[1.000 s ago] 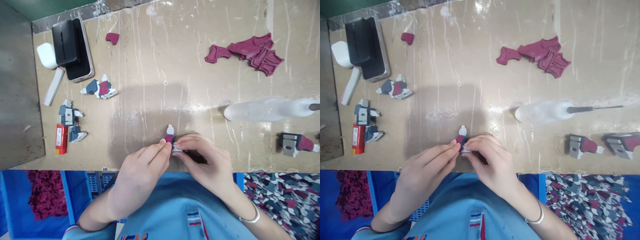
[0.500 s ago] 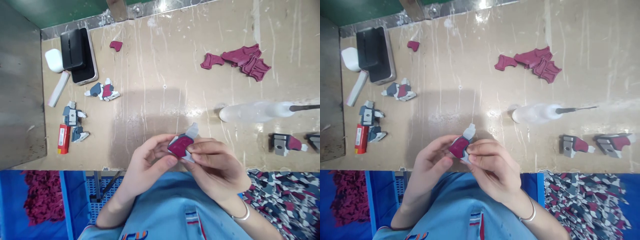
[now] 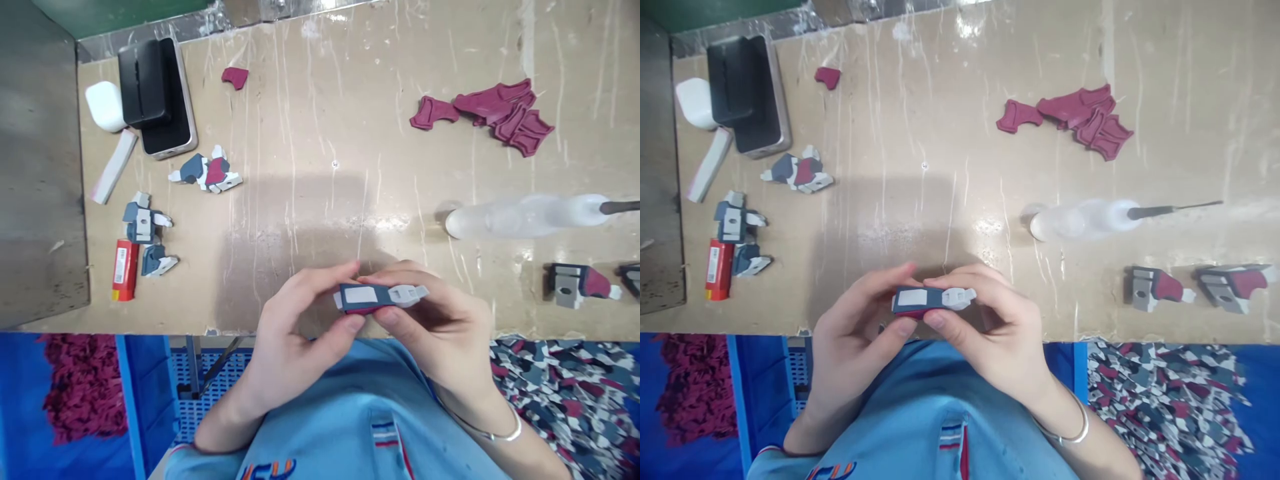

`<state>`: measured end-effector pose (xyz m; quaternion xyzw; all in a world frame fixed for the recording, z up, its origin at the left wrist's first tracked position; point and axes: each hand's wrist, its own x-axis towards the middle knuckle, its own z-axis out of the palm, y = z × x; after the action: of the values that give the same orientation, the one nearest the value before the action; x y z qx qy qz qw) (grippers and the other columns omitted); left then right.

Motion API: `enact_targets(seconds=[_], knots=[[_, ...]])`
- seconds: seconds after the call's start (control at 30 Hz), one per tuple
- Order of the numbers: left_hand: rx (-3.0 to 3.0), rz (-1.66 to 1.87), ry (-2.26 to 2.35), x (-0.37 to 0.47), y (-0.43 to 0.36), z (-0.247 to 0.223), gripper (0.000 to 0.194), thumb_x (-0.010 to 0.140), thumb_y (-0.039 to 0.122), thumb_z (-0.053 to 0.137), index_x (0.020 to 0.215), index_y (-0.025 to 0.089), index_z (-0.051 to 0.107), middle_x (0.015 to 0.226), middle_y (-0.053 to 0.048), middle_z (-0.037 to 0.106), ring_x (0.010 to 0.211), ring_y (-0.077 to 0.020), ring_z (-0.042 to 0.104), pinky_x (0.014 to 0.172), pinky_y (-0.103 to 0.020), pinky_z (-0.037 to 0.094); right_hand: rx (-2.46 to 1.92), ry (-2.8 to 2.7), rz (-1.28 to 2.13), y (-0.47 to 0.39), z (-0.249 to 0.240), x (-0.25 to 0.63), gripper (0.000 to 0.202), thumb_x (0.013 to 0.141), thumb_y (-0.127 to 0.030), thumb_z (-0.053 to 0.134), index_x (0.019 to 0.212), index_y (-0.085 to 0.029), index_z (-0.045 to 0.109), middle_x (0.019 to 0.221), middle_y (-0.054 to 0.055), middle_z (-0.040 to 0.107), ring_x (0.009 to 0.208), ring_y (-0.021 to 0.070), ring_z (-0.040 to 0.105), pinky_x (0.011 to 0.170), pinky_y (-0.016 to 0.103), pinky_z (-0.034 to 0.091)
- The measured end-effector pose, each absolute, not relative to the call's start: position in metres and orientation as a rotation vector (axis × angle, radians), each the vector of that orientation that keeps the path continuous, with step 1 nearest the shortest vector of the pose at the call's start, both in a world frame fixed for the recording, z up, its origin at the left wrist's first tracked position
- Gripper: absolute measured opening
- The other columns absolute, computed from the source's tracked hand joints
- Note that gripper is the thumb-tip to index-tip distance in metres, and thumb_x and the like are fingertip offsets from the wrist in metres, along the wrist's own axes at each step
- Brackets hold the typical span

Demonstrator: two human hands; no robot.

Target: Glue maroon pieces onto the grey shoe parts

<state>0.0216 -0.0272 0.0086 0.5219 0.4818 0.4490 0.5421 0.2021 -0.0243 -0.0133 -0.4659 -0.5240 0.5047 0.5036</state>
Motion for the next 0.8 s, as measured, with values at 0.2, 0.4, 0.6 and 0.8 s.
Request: enact_targets(seconds=[0.2, 0.4, 0.6, 0.8], knots=[[1.162, 1.159, 1.183, 0.027, -0.025, 0.007, 0.020, 0.091, 0.019, 0.091, 0.110, 0.024, 0.086, 0.105, -0.004, 0.087, 0.095, -0.0181, 0.084, 0.088, -0.023, 0.068, -1.089, -1.186, 1.057, -0.029, -0.022, 0.189, 0.016, 0.096, -0.028, 0.087, 0.112, -0.030, 0.086, 0.094, 0.003, 0.085, 0.077, 0.0186, 0.078, 0.067, 0.031, 0.067], [1.233, 1.178, 1.143, 0.027, -0.024, 0.004, 0.019, 0.093, 0.018, 0.088, 0.111, 0.025, 0.086, 0.105, -0.004, 0.087, 0.095, -0.0182, 0.084, 0.090, -0.025, 0.068, -1.090, -1.206, 0.998, -0.030, -0.025, 0.186, 0.014, 0.100, -0.033, 0.083, 0.112, -0.027, 0.085, 0.092, 0.004, 0.084, 0.076, 0.0190, 0.077, 0.067, 0.032, 0.066], [0.890, 1.122, 1.025, 0.027, -0.019, 0.003, 0.013, 0.095, 0.035, 0.089, 0.102, 0.025, 0.082, 0.093, -0.001, 0.083, 0.079, -0.0162, 0.080, 0.067, -0.024, 0.066, -1.080, -1.377, 1.049, -0.023, -0.021, 0.196, 0.022, 0.105, -0.044, 0.075, 0.116, -0.026, 0.080, 0.094, 0.004, 0.082, 0.077, 0.0183, 0.077, 0.067, 0.031, 0.067], [0.713, 1.011, 0.947, 0.022, -0.015, 0.001, 0.023, 0.094, 0.042, 0.089, 0.094, 0.023, 0.076, 0.072, 0.004, 0.067, 0.056, -0.0083, 0.057, 0.051, -0.018, 0.047, -0.910, -1.707, 0.781, -0.017, -0.020, 0.211, 0.025, 0.105, -0.030, 0.075, 0.130, -0.025, 0.075, 0.107, 0.007, 0.081, 0.095, 0.0204, 0.081, 0.080, 0.031, 0.071]])
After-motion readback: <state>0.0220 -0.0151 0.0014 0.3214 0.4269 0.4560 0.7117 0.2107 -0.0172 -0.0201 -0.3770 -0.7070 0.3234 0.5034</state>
